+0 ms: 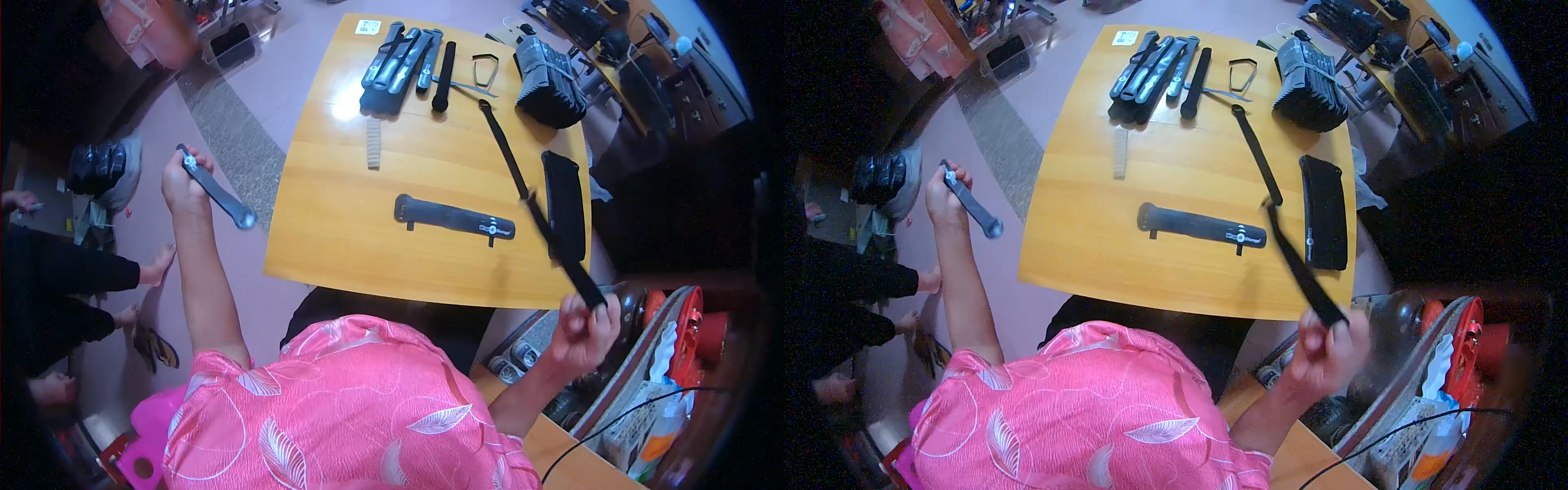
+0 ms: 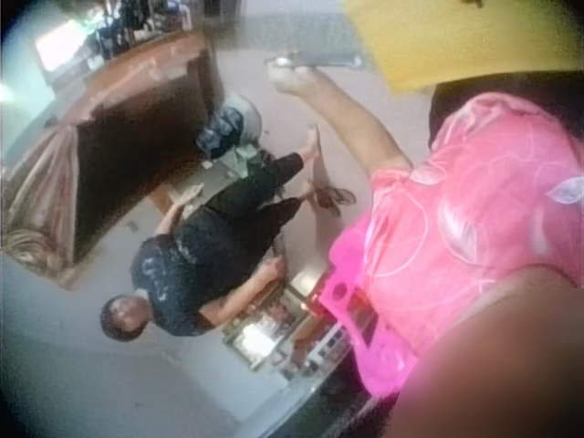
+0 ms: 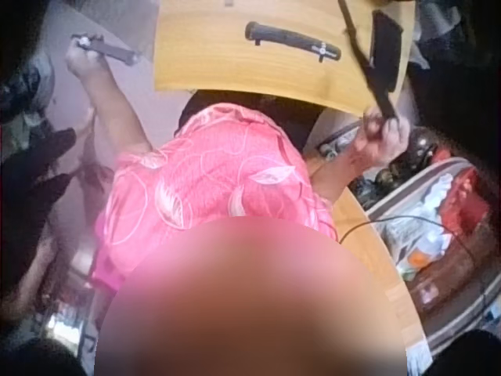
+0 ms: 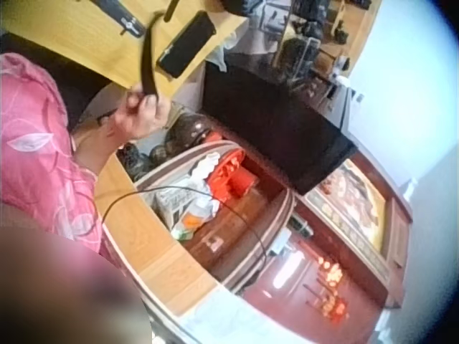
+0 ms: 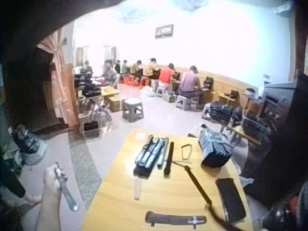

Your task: Assembling and inspecting black straps and plastic components for soft goods at a workshop table.

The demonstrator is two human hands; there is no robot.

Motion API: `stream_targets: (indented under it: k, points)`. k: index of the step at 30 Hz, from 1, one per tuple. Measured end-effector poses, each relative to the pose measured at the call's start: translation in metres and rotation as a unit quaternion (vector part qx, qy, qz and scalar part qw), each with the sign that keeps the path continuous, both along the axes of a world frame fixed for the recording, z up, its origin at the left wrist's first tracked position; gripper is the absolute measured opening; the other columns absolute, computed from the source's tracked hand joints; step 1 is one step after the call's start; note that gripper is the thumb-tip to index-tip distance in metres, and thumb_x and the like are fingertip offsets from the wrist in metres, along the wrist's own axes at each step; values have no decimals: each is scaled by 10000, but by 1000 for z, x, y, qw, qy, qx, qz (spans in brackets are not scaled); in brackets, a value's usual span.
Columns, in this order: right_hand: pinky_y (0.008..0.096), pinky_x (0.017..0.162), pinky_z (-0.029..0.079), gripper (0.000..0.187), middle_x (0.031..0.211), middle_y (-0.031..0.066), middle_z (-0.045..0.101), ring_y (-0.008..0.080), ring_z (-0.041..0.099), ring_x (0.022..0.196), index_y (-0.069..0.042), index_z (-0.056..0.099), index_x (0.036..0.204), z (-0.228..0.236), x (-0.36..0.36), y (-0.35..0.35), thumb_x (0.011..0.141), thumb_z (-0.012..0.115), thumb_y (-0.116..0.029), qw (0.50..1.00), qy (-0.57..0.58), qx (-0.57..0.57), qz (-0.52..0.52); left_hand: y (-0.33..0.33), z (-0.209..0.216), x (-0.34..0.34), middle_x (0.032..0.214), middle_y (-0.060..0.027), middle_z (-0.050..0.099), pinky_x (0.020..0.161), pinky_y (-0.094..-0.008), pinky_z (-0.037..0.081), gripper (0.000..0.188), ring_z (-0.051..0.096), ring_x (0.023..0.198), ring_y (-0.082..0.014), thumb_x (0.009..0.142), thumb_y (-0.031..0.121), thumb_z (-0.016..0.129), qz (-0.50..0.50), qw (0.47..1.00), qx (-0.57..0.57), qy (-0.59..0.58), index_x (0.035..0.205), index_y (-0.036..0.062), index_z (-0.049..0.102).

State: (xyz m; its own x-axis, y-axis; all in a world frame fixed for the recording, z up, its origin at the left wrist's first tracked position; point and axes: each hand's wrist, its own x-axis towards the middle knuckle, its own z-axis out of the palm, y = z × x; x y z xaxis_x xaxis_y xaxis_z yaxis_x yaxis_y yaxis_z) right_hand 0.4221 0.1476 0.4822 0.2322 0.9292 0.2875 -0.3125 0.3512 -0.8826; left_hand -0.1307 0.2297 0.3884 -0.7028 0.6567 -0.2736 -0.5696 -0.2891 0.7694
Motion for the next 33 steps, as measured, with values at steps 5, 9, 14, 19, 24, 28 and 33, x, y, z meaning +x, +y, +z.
stream_targets:
  k: [5,9,14,19,24,28,33]
  points:
    - [188,467,386,101,701,64,571,89,508,569,17,576,877,-8,-31,60,900,570,-81,994,51,-91,-26,-14,16,84,760,-69,542,541,-286,432,196,508,601,-158,947,194,469,-96,995,20,-36,921,9,528]
    - [189,492,423,149,702,72,610,87,528,542,32,607,903,-31,-53,107,902,596,-117,986,62,-148,-41,-21,17,115,771,-62,552,532,-245,436,222,522,605,-137,964,218,459,-122,990,17,-68,969,9,534]
    - [208,502,450,148,703,59,624,89,549,535,14,611,891,-72,-68,131,911,583,-129,972,51,-227,-32,-31,23,133,779,-71,563,545,-249,455,236,528,613,-140,947,200,463,-151,988,6,-28,1003,-14,545]
    - [228,504,472,161,738,71,628,105,571,571,8,595,868,-86,-81,138,921,563,-141,955,82,-278,-58,-39,20,157,762,-78,566,555,-253,446,248,532,614,-153,941,199,449,-206,978,-15,29,990,-22,549]
    - [261,542,520,221,781,139,642,161,615,620,42,557,910,-94,-77,145,932,517,-174,940,73,-334,-16,-41,23,180,771,-95,569,563,-256,449,255,536,616,-160,903,161,465,-298,954,-30,35,1019,-48,556]
    - [240,506,514,300,794,182,652,163,618,577,69,566,863,-73,-66,121,944,475,-206,916,-132,-378,38,-45,28,202,801,-85,602,602,-242,467,244,558,646,-131,889,132,505,-406,910,-37,71,1036,-51,571]
    - [211,504,478,230,749,87,650,100,595,588,55,645,876,-38,-95,60,923,539,-143,910,-283,-288,91,-60,41,232,801,-55,609,626,-228,445,179,556,691,-104,874,92,576,-499,863,-19,80,973,-40,643]
